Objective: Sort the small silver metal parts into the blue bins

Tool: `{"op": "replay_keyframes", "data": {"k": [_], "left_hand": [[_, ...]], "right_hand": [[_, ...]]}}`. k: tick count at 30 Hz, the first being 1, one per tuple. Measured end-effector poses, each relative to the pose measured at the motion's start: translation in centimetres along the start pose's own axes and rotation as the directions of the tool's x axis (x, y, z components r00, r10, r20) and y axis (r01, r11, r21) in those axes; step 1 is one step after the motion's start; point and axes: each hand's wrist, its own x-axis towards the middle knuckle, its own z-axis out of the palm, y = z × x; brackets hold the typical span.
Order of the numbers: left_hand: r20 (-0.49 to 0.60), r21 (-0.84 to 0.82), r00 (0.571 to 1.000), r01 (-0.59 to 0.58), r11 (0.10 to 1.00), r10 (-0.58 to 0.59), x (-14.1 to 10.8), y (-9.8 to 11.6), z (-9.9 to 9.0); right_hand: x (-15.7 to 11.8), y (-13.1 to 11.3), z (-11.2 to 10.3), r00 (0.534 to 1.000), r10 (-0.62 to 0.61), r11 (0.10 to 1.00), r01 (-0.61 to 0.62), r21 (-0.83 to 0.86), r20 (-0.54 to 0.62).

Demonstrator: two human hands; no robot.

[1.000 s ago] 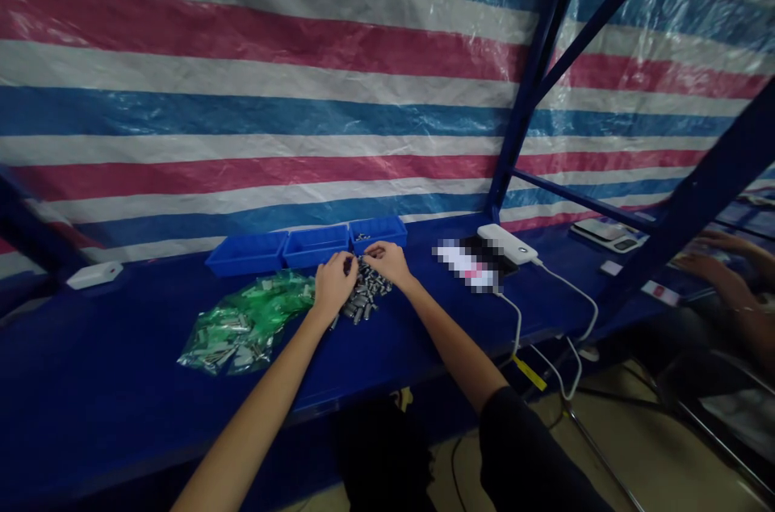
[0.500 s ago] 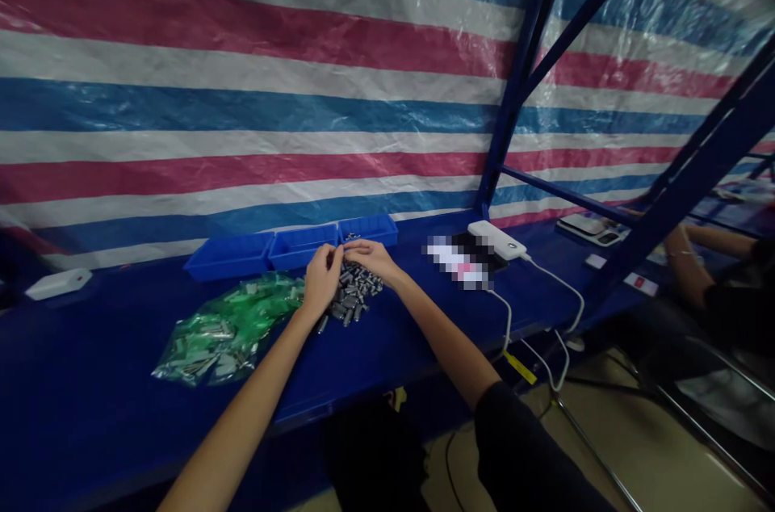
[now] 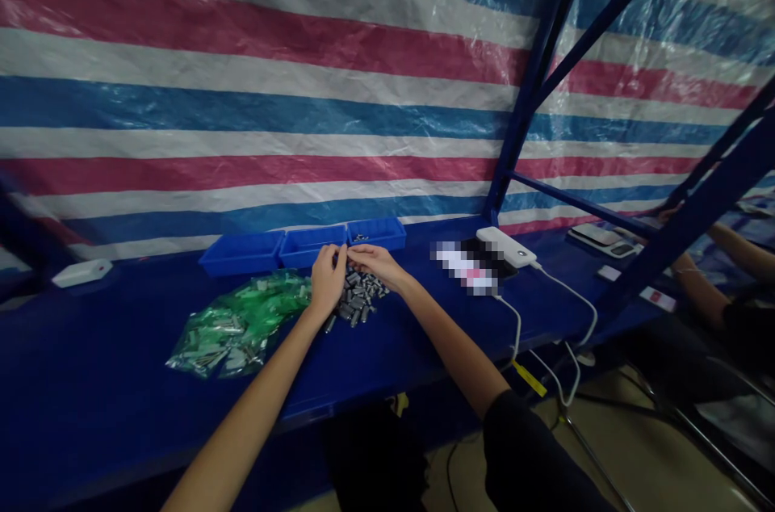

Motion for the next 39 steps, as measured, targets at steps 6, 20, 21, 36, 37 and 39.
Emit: {"op": "replay_keyframes", "data": {"k": [6, 20, 21, 36, 37, 39], "left_hand": [[0.038, -0.052, 0.999, 0.027, 0.998, -0.025, -0.05, -0.14, 0.09], [0.142, -0.086, 0.990, 0.012, 0.996, 0.000, -0.19, -0.34, 0.70], [0.133, -0.082, 0.991, 0.012, 0.997, -0.001, -0.19, -0.30, 0.64], [0.123, -0.197, 0.991, 0.079, 0.977, -0.055, 0.00, -0.56, 0.54], [0.132, -0.250, 0.988, 0.108, 0.962, -0.076, 0.03, -0.59, 0.60], [0.152, -0.343, 0.981, 0.170, 0.924, -0.124, 0.15, -0.70, 0.73]], "right_hand": [[-0.33, -0.31, 0.01, 1.000, 0.010, 1.000, -0.010, -0.014, 0.005], [0.22, -0.15, -0.38, 1.000, 0.012, 1.000, -0.012, 0.019, -0.025], [0.17, -0.22, -0.36, 1.000, 0.016, 1.000, -0.015, 0.023, -0.020], [-0.16, -0.09, 0.12, 0.998, 0.023, 1.000, -0.023, -0.001, 0.053], [-0.09, -0.09, 0.09, 0.998, 0.019, 1.000, -0.019, 0.003, 0.054], [-0.02, -0.09, 0.10, 0.998, 0.008, 1.000, -0.010, 0.023, 0.061]]}}
